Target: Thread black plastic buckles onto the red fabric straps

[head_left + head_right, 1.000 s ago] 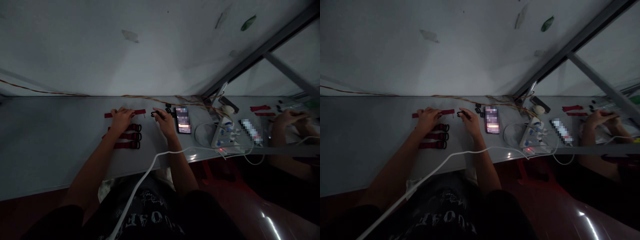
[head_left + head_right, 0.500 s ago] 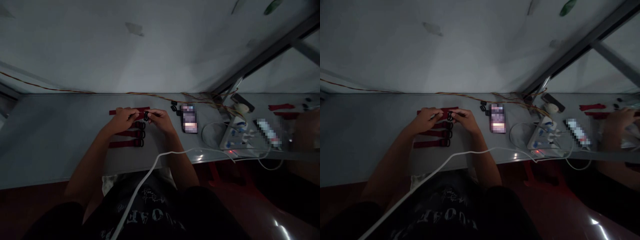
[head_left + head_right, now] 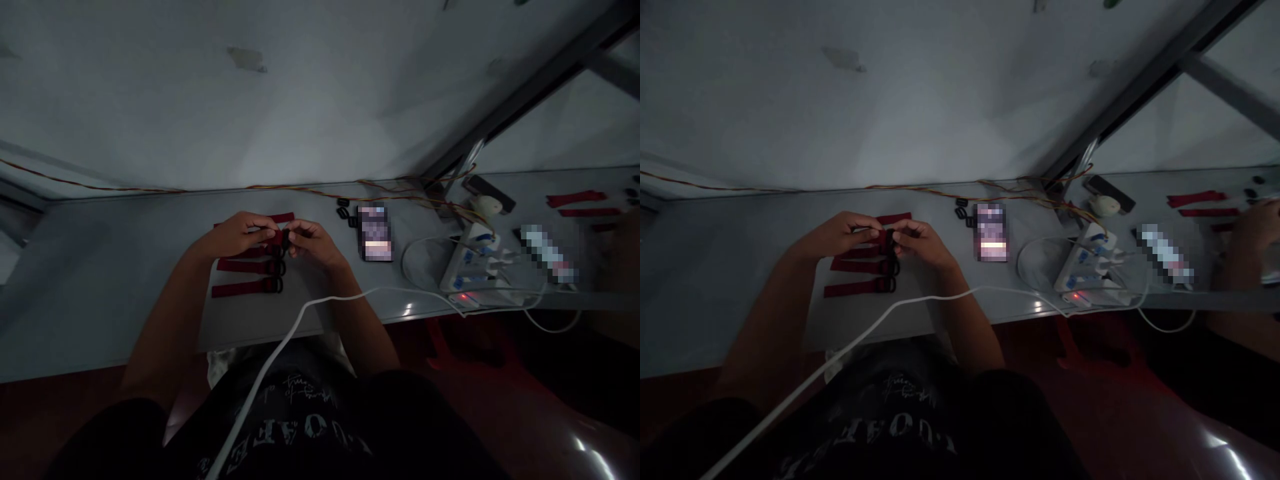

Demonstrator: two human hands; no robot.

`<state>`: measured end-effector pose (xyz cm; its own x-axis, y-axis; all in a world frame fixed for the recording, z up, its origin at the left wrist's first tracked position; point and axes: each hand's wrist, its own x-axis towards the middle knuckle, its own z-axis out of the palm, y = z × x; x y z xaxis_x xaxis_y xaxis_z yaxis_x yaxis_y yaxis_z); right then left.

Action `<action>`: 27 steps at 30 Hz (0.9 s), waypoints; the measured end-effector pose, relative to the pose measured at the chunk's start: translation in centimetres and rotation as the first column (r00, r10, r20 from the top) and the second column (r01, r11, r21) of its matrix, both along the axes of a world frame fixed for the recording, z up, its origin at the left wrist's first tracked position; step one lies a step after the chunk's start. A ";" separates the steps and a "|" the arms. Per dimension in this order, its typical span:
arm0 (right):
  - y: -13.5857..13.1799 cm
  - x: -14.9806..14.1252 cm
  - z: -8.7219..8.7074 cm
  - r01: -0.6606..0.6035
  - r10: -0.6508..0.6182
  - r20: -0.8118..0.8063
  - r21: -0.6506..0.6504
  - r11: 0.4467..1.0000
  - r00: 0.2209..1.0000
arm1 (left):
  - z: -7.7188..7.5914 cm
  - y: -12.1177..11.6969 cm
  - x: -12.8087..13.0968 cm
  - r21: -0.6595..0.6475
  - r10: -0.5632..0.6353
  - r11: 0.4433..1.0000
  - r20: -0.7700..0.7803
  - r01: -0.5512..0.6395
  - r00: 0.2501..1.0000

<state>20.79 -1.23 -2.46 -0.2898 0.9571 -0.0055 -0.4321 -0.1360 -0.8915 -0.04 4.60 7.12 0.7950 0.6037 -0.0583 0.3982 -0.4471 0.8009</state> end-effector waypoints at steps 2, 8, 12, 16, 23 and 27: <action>-0.2 -0.1 0.4 -0.017 0.017 0.017 0.006 1.000 1.000 | -0.2 0.0 -0.1 0.004 0.008 1.000 0.013 -0.008 1.000; -0.7 -0.3 1.6 -0.013 0.005 0.102 0.077 0.997 0.995 | -0.8 -0.4 -0.3 0.025 0.002 1.000 0.013 -0.002 1.000; -0.8 -0.4 1.6 0.015 -0.023 0.086 0.096 0.995 0.996 | -0.5 -0.6 -0.1 -0.048 0.023 0.999 0.018 -0.022 1.000; -0.8 -0.5 1.2 0.014 -0.018 0.053 0.073 0.997 0.998 | -0.8 -0.3 0.2 -0.202 0.014 0.979 0.042 -0.005 0.999; -0.3 1.6 0.3 0.108 -0.126 0.152 0.121 0.987 0.980 | -1.5 0.6 0.1 -0.107 0.135 0.985 -0.044 -0.139 0.990; -0.1 4.6 -1.1 0.273 -0.298 0.368 0.120 0.954 0.881 | -2.9 2.3 -1.3 0.042 0.234 0.972 -0.156 -0.230 0.960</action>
<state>25.43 -1.28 -3.56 0.0083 1.0000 0.0031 -0.0730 0.0037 -0.9973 -1.31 6.92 4.20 0.6145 0.7732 -0.1564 0.6144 -0.3447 0.7097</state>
